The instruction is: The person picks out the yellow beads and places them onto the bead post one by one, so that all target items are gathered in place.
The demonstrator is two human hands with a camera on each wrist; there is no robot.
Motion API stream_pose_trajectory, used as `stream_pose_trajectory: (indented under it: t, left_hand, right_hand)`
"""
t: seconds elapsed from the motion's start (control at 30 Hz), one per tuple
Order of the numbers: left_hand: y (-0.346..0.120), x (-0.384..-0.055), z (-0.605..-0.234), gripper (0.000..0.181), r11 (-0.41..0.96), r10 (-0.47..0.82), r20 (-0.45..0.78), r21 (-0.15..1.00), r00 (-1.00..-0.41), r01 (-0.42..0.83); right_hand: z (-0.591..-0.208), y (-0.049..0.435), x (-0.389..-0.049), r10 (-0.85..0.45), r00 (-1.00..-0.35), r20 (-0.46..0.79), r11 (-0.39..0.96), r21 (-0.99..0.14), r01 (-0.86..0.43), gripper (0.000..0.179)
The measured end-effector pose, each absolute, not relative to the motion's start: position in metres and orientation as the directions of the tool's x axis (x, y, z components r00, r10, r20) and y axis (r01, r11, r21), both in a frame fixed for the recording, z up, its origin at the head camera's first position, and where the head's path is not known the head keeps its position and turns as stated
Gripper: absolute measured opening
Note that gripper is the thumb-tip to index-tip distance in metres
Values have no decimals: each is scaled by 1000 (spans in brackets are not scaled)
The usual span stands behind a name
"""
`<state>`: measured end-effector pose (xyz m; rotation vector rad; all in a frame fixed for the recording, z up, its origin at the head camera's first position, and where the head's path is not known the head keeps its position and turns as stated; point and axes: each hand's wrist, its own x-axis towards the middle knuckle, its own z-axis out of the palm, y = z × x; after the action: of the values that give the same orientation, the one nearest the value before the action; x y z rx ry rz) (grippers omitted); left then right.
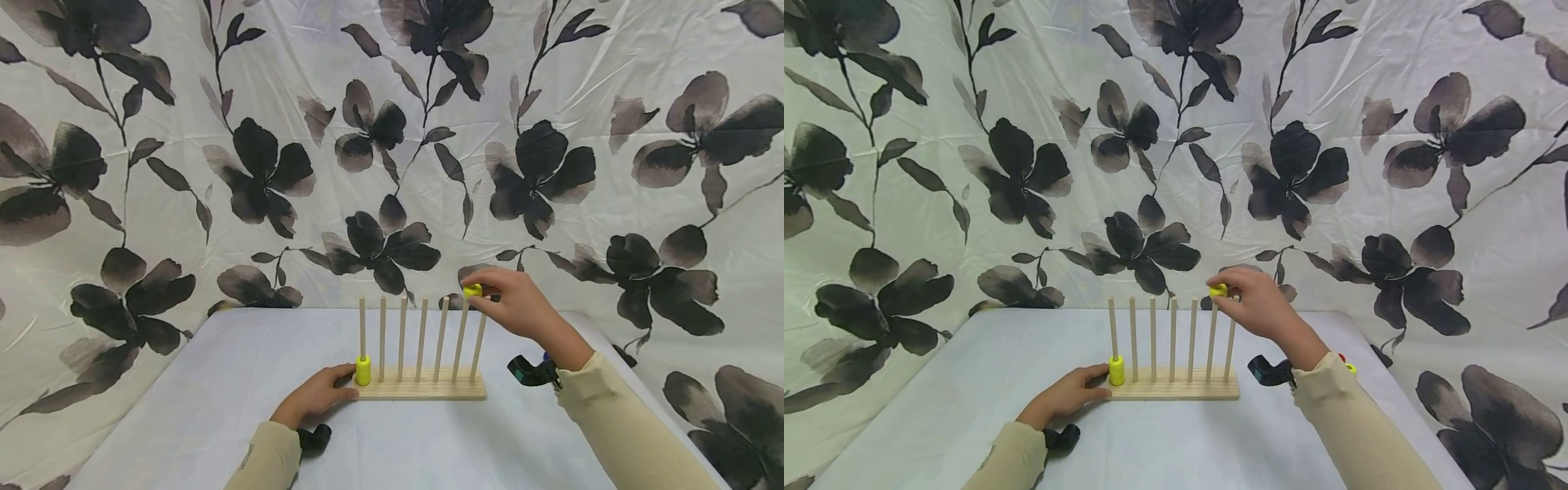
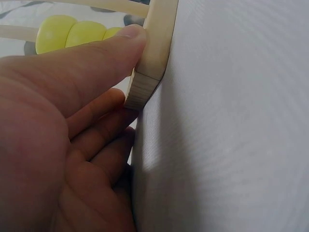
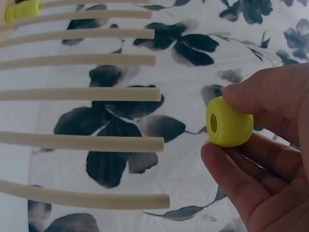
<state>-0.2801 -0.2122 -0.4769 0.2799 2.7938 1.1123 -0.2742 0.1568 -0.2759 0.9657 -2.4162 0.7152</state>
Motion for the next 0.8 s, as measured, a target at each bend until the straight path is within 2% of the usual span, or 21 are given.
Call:
stream_pose_trajectory:
  t: [0.23,0.53,0.8]
  left_hand:
    - [-213,-281,-478,63,719,210,-47,685,-976,122]
    - [-212,-281,-477,63,717,211,-48,687,-976,121]
    - [-214,-282,-478,62,714,224,-35,686,-974,139]
  right_hand:
    - [-273,148,-277,-527,-640,559,603,-285,-745,23]
    - [-268,135,-279,-557,-632,539,540,-343,-769,21]
    - [-262,126,-283,-554,-639,533,542,-352,-763,26]
